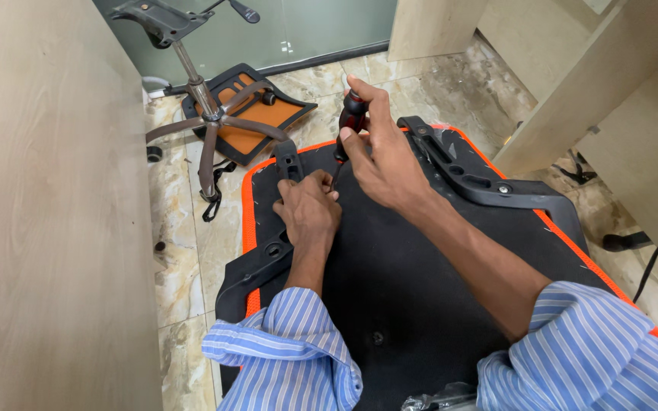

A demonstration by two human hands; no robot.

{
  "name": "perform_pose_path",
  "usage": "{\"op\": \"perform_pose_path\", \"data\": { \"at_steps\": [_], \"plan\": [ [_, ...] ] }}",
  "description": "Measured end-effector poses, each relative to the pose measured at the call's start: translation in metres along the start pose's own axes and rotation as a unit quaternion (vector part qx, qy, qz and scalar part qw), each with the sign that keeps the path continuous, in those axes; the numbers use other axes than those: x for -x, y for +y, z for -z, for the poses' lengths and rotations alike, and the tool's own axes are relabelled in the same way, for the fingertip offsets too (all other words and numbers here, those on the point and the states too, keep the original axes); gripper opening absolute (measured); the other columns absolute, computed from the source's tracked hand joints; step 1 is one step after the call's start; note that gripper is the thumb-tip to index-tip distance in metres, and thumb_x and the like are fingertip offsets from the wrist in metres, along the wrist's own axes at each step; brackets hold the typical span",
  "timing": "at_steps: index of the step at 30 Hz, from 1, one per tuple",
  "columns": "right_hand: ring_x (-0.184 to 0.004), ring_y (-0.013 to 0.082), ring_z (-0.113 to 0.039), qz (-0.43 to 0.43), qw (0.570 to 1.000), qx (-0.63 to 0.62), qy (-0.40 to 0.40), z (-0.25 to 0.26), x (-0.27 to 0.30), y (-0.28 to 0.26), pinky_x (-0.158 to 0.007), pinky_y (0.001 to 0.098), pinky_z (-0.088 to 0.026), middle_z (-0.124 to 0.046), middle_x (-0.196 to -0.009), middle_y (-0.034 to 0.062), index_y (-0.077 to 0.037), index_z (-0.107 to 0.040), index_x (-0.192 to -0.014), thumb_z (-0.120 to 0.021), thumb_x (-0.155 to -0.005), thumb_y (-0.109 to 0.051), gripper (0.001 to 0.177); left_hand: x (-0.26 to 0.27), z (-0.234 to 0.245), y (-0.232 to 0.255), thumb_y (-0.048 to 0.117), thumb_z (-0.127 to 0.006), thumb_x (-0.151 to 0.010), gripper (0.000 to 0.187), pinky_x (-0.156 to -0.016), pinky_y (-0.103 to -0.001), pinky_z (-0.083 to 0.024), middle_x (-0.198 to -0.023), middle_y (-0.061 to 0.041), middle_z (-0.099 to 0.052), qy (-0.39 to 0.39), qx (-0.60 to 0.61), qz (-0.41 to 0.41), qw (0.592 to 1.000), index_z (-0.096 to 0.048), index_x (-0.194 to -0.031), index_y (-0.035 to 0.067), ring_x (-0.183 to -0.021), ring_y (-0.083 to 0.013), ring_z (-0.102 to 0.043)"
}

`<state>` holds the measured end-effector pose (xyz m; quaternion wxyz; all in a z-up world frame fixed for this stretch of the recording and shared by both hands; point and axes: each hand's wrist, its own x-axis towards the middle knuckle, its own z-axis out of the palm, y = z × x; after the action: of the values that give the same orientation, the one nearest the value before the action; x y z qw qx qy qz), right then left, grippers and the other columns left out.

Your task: The person uses a screwdriver to tighten screws on the underside of an office chair seat, securing black plastic brackets to the seat base. The person works methodically across multiple screw locations on the chair base.

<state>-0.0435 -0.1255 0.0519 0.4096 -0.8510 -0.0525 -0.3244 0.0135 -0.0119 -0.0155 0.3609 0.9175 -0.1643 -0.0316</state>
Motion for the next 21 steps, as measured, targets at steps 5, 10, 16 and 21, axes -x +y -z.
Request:
{"op": "perform_pose_path", "data": {
  "at_steps": [5, 10, 16, 21],
  "plan": [
    [-0.11, 0.0235, -0.07, -0.01, 1.0, -0.005, -0.011, -0.009, -0.002, -0.006, -0.09, 0.0381, -0.062, -0.058, -0.143, 0.0143, -0.016, -0.036, -0.157, -0.06, -0.106, -0.009, 0.056, 0.006, 0.002, 0.004, 0.028, -0.075, -0.088, 0.021, -0.101, -0.05, -0.037, -0.107, -0.003, -0.071, -0.004, -0.032, -0.016, 0.999, -0.077, -0.105, 0.016, -0.117, -0.0271, -0.05],
    [-0.094, 0.0231, -0.073, -0.04, 0.987, 0.156, 0.022, -0.02, -0.004, -0.02, -0.074, 0.0372, -0.061, -0.058, -0.118, 0.0121, -0.02, -0.047, -0.15, -0.075, -0.099, -0.026, 0.059, 0.008, 0.002, 0.006, 0.029, -0.072, -0.092, 0.019, -0.101, -0.052, -0.038, -0.104, -0.003, -0.073, -0.01, -0.038, -0.018, 0.999, -0.075, -0.105, 0.014, -0.116, -0.0273, -0.051],
    [-0.11, 0.0228, -0.07, 0.025, 0.99, 0.131, 0.053, -0.018, -0.005, -0.018, -0.083, 0.0379, -0.062, -0.059, -0.131, 0.0116, -0.015, -0.048, -0.154, -0.058, -0.113, -0.018, 0.042, 0.005, -0.001, 0.003, 0.023, -0.076, -0.086, 0.025, -0.102, -0.05, -0.038, -0.1, -0.003, -0.074, 0.008, -0.016, -0.013, 1.0, -0.072, -0.11, 0.015, -0.116, -0.0256, -0.053],
    [-0.102, 0.0179, -0.073, -0.029, 0.996, 0.037, 0.073, -0.012, -0.017, -0.013, -0.086, 0.036, -0.067, -0.065, -0.119, 0.0089, -0.012, -0.06, -0.139, -0.064, -0.104, -0.02, 0.036, 0.003, -0.002, 0.002, 0.021, -0.078, -0.083, 0.034, -0.101, -0.05, -0.037, -0.103, -0.004, -0.074, 0.014, -0.019, -0.015, 1.0, -0.072, -0.116, 0.017, -0.117, -0.0256, -0.052]
  ]
}}
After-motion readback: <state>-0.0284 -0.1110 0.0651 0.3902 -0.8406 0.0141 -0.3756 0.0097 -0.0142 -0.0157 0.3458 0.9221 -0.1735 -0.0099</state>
